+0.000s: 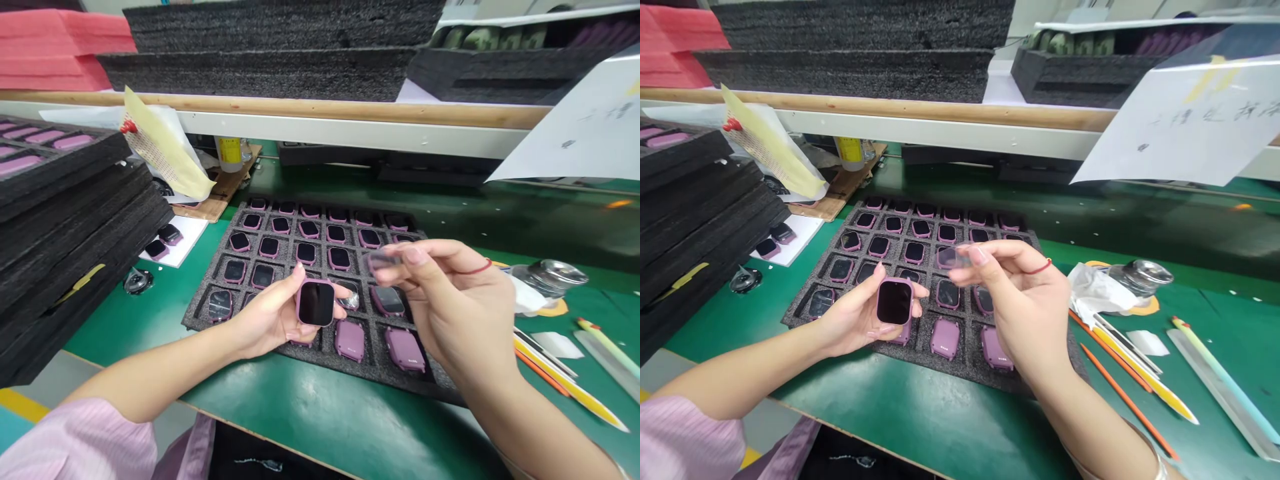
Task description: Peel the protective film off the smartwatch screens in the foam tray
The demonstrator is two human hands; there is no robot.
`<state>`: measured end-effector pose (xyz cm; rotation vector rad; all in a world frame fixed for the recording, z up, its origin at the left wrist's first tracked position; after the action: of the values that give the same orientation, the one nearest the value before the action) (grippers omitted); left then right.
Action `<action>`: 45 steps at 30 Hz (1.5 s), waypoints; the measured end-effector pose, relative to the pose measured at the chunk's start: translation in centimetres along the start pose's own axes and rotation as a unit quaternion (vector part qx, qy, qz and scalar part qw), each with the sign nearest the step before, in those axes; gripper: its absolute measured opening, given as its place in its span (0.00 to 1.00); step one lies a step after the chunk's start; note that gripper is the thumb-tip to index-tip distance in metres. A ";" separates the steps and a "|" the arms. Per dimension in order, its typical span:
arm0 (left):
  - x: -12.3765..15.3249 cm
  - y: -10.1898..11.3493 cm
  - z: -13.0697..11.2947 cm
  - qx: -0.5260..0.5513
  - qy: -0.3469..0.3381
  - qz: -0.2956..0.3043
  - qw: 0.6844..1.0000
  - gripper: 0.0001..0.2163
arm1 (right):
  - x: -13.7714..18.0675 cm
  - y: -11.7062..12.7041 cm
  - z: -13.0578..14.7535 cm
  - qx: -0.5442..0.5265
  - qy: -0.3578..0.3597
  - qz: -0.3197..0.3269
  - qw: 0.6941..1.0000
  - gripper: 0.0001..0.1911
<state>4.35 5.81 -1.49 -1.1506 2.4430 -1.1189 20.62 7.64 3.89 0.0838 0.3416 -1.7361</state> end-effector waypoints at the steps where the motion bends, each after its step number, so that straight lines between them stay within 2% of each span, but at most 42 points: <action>1: 0.0 0.0 -0.1 -0.002 -0.001 0.000 1.000 0.23 | 0.0 0.1 0.0 -0.004 0.004 -0.003 1.000 0.08; 6: 0.1 0.0 -0.2 -0.016 -0.009 -0.003 1.000 0.25 | 0.2 -0.3 0.5 0.005 0.055 0.018 0.998 0.10; 9: 0.1 -0.1 -0.1 -0.007 -0.006 -0.002 1.000 0.25 | 0.5 -0.4 0.8 0.025 0.073 0.030 0.997 0.05; 11: 0.1 -0.1 -0.1 -0.001 -0.004 0.001 1.000 0.24 | 0.7 -0.4 1.4 0.057 0.112 0.027 0.992 0.03; 14: 0.0 -0.2 -0.1 0.001 -0.005 0.001 1.000 0.23 | 1.2 -0.5 2.4 0.126 0.197 0.024 0.972 0.07; 17: 0.0 -0.2 -0.2 0.000 -0.007 -0.002 1.000 0.25 | 2.4 -1.5 3.6 0.216 0.301 0.071 0.926 0.13; 20: 0.1 -0.2 -0.2 -0.001 -0.010 -0.009 1.000 0.25 | 4.2 -3.0 4.5 0.306 0.402 0.152 0.850 0.19; 22: 0.2 -0.1 -0.2 0.001 -0.007 -0.014 1.000 0.24 | 5.3 -3.6 4.9 0.335 0.436 0.194 0.813 0.22; 24: 0.3 -0.1 0.0 -0.001 0.001 -0.016 1.000 0.24 | 5.9 -3.8 5.1 0.341 0.439 0.226 0.800 0.24; 28: 0.2 -0.1 -0.1 -0.008 -0.002 -0.015 1.000 0.26 | 6.3 -3.9 4.3 0.344 0.378 0.301 0.805 0.22; 30: 0.2 -0.2 -0.1 -0.007 -0.005 -0.015 1.000 0.26 | 6.5 -4.1 3.9 0.346 0.367 0.318 0.803 0.21; 33: 0.1 -0.3 -0.1 -0.014 -0.004 -0.014 1.000 0.27 | 6.7 -4.6 3.9 0.348 0.400 0.296 0.795 0.18; 36: 0.2 0.0 0.0 -0.043 -0.021 -0.026 0.999 0.27 | 6.8 -5.2 4.0 0.360 0.440 0.232 0.789 0.15; 38: 0.3 0.2 0.1 -0.073 -0.039 -0.029 0.996 0.26 | 6.4 -5.5 3.4 0.376 0.414 0.209 0.802 0.20; 40: 0.3 0.2 0.3 -0.103 -0.048 -0.029 0.993 0.26 | 5.9 -5.8 2.5 0.376 0.353 0.217 0.829 0.27; 42: 0.3 0.4 0.4 -0.111 -0.054 -0.042 0.991 0.26 | 5.4 -5.8 1.9 0.356 0.296 0.234 0.855 0.27; 45: 0.2 0.7 0.4 -0.075 -0.048 -0.068 0.994 0.29 | 5.0 -5.6 1.8 0.332 0.263 0.240 0.874 0.25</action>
<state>4.00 5.68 -2.26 -1.4007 2.4405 -0.9039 14.45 3.24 5.38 1.0707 0.0817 -1.2353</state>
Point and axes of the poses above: each hand's wrist, its own x-axis away from the middle knuckle, its own y-axis out of the back of the hand, z = x × y, the point moved 7 cm from there along -x, towards the middle knuckle, and after that the axes turned 3 degrees about -y, right-handed, at the moved point
